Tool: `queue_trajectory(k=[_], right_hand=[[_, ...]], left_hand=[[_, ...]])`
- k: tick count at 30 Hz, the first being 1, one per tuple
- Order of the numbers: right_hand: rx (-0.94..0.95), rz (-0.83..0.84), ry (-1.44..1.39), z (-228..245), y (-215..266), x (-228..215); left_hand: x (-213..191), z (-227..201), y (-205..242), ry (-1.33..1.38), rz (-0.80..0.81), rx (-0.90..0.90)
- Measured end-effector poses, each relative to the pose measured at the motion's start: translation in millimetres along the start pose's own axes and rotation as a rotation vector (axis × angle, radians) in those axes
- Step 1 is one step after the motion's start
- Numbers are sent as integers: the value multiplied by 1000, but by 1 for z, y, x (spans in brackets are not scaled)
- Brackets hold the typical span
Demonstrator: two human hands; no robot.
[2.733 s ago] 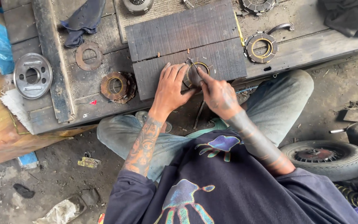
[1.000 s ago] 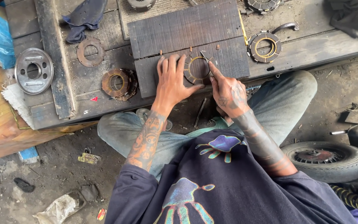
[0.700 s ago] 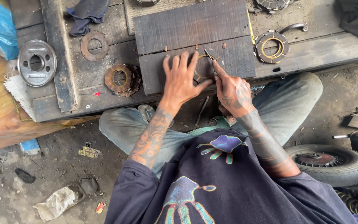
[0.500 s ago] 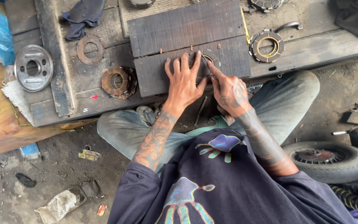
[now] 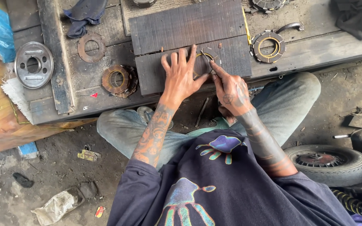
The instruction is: Marking motorcycle clutch plates with a yellow crayon on a low wooden workbench.
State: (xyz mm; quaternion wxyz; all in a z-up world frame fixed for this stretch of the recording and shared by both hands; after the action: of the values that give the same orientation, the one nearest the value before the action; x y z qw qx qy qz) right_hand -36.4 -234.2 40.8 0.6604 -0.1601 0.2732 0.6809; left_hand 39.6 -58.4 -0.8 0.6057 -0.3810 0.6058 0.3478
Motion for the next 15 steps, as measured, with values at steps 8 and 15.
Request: queue_trajectory(k=[8,15], right_hand=[[22,-15,-2,11,2,-4],[4,-29,-90,19,3,-6]], left_hand=[[5,-11,17,18,-98,5],[-8,-5,1,48,-15,35]])
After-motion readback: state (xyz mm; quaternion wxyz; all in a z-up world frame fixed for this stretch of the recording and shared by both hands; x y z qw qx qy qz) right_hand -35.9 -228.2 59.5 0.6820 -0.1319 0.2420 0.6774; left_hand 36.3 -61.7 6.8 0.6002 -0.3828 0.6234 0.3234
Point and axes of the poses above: each hand's wrist, its own y-axis away from the middle knuckle, its own x-axis out of the palm, z = x × y, the point moved 2 cm from there along -y, towards the middle knuckle, and after that the axes turned 10 degrees about -y, right-handed, at the moved point
